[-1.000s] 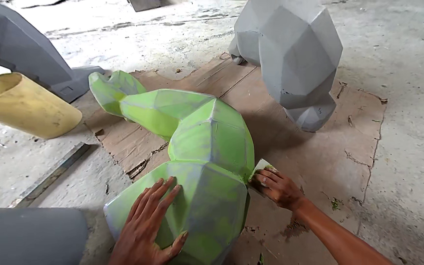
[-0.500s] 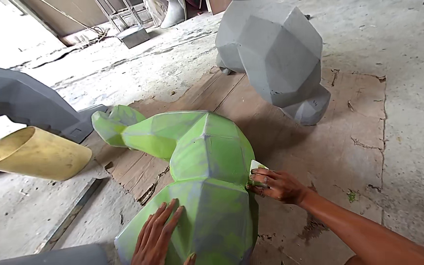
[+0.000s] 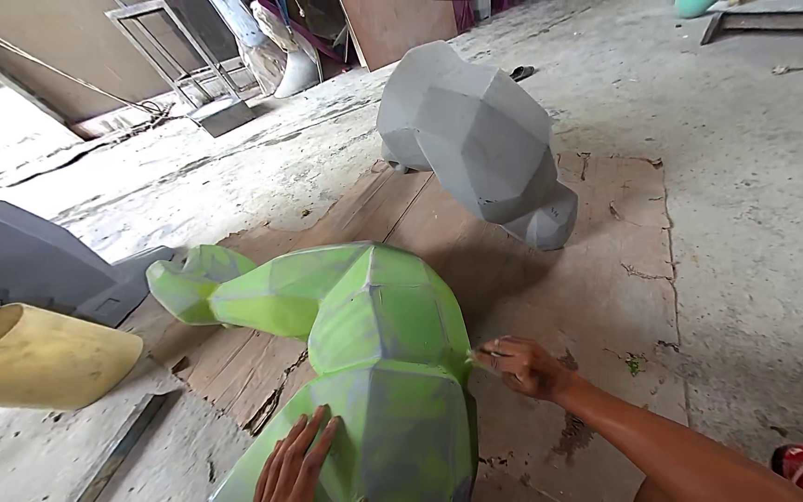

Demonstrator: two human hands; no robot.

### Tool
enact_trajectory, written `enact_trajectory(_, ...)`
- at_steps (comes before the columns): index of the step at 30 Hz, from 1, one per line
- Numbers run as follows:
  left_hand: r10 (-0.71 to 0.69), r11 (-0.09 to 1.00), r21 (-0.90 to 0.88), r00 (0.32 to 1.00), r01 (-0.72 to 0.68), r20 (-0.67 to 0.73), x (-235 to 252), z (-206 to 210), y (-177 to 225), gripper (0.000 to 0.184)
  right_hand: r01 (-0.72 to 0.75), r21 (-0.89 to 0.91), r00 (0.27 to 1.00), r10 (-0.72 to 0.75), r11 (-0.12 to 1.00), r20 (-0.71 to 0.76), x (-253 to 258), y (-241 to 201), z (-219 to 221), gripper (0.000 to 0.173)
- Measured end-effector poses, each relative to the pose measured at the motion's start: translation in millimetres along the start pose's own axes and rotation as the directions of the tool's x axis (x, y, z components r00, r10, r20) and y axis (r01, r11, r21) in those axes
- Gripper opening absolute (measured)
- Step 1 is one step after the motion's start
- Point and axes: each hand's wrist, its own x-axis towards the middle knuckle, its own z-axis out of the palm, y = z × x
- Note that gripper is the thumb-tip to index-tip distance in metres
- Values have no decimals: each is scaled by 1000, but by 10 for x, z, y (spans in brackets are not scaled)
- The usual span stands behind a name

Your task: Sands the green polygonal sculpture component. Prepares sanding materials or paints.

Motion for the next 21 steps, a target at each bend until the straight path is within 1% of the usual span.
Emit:
enact_trajectory(1, -1, 1000, 2, 1000, 1, -1, -2, 1, 1, 96, -61, 50, 995, 64, 997, -74, 65, -39, -20, 36)
enact_trajectory(2, -2, 1000, 4, 1000, 2, -2, -5, 0, 4, 96, -74, 85, 987, 85, 994, -138, 136, -59, -28, 33)
enact_trajectory(4, 0, 1000, 7, 1000, 0, -6, -10, -8, 13, 96, -31, 116, 976, 55, 993, -212, 246, -52, -11, 28)
enact_trajectory(5, -1, 1000, 9, 1000, 1, -7, -10, -6, 12, 96, -4, 118, 975, 29, 993, -220, 278, -27, 11, 26)
enact_trajectory(11, -5, 1000, 9, 1000, 5, -3, -19, -14, 7, 96, 109, 194, 973, -65, 975, -220, 400, 101, 147, 21)
enact_trajectory(15, -14, 1000, 1, 1000, 14, -19, -20, -4, 15, 96, 131, 203, 982, -98, 970, -164, 355, 194, 176, 24)
enact_trajectory(19, -19, 1000, -11, 996, 18, -82, -28, 30, 33, 95, 145, 150, 987, -133, 978, -86, 280, 225, 119, 23)
enact_trajectory(21, -26, 1000, -16, 994, 25, -102, -16, 46, 54, 93, 115, 87, 993, -112, 990, -37, 188, 193, 43, 23)
